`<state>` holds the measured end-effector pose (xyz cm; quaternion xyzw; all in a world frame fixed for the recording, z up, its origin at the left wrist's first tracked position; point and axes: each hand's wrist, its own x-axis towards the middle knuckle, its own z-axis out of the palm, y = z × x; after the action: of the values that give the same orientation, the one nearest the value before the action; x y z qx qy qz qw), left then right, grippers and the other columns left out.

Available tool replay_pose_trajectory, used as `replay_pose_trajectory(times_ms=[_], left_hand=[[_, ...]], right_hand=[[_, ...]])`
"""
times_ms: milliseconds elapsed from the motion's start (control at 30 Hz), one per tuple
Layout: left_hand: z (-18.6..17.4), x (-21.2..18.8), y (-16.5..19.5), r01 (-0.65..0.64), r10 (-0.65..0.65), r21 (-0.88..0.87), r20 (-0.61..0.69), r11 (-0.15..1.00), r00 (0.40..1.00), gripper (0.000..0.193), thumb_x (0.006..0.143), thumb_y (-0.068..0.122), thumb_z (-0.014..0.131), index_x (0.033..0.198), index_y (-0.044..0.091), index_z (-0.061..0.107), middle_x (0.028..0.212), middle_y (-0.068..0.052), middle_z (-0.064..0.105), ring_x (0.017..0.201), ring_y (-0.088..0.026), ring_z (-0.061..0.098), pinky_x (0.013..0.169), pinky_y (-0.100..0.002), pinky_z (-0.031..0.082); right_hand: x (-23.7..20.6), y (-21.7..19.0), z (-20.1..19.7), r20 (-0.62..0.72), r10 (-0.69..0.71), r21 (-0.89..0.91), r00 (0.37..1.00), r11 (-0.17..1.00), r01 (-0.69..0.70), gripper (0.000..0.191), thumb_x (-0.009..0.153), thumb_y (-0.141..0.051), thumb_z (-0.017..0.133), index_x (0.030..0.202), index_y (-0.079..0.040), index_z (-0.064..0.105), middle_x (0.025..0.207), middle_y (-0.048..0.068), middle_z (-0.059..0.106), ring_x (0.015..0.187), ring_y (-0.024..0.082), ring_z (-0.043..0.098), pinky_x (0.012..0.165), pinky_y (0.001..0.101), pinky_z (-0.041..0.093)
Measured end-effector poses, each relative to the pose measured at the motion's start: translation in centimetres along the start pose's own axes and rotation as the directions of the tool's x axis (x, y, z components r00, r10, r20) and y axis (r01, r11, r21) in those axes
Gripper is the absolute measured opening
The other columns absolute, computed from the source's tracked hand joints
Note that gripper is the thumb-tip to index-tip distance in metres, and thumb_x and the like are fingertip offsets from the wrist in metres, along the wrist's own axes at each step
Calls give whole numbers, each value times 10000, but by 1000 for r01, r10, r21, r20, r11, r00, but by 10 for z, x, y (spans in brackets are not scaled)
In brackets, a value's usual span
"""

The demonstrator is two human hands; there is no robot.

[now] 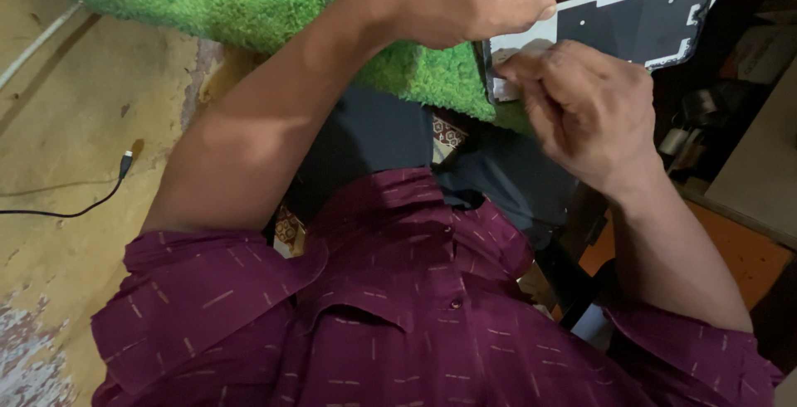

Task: The person holds a disassembled phone midframe and works on its back housing, peeling a small liner and pressing a black adhesive layer along the edges by hand. They rotate the phone to reach different sides and press the adhesive down around the frame throughout the clip.

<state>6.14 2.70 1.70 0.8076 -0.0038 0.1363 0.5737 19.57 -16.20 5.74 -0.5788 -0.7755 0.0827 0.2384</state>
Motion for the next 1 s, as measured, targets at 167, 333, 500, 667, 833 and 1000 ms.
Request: replay_pose_trajectory(times_ms=[167, 333, 500, 667, 833, 1000], left_hand=[[0, -1, 2, 83, -83, 122, 1, 989, 997, 310, 1077, 218, 602, 1322, 37, 656, 852, -98, 750, 675, -148, 706, 564, -321, 545], [0, 0, 4, 55, -55, 102, -2, 993, 998, 293, 1084, 215, 598, 1309, 39, 664, 884, -97, 756, 718, -141, 721, 592, -314, 566], [1, 0, 3, 33, -32, 68, -14, 997, 999, 310, 1094, 216, 597, 1337, 31, 652, 942, -109, 770, 756, -150, 744, 613, -310, 587], [0, 2, 3, 54, -57, 111, 26, 992, 998, 304, 1098, 225, 582, 1334, 51, 660, 903, -110, 768, 709, -151, 747, 586, -315, 586], [1, 2, 2, 26, -25, 88, -8, 996, 1000, 306, 1096, 212, 593, 1326, 19, 649, 869, -112, 766, 696, -161, 753, 560, -318, 583], [1, 2, 1, 67, -67, 111, 1, 992, 998, 313, 1085, 220, 594, 1322, 23, 649, 841, -126, 760, 677, -166, 742, 548, -321, 565]], right_hand=[[4, 2, -3, 159, 23, -4, 987, 1000, -23, 106, 985, 12, 762, 1004, -75, 704, 836, 29, 684, 582, 120, 584, 489, 286, 453], [7, 5, -11, 152, -131, 34, 980, 991, 127, 140, 895, -5, 738, 1019, -58, 698, 801, 44, 643, 659, 172, 642, 571, 321, 537], [6, 7, -8, 156, -39, 99, 987, 995, 23, 90, 1039, -37, 762, 1034, -77, 682, 919, 22, 667, 721, 136, 638, 578, 283, 523], [-1, 4, -4, 76, 45, 31, 996, 998, -47, 98, 1064, -20, 783, 1077, -65, 697, 881, 43, 654, 653, 162, 600, 557, 312, 459], [-1, 5, -2, 29, -18, 8, 999, 1000, 17, 119, 1024, 4, 768, 1050, -47, 663, 881, 47, 638, 664, 172, 604, 571, 315, 463], [-2, 6, 0, 76, 27, 0, 997, 1000, -27, 115, 1026, -5, 780, 1046, -50, 676, 878, 47, 634, 669, 163, 588, 536, 309, 457]])
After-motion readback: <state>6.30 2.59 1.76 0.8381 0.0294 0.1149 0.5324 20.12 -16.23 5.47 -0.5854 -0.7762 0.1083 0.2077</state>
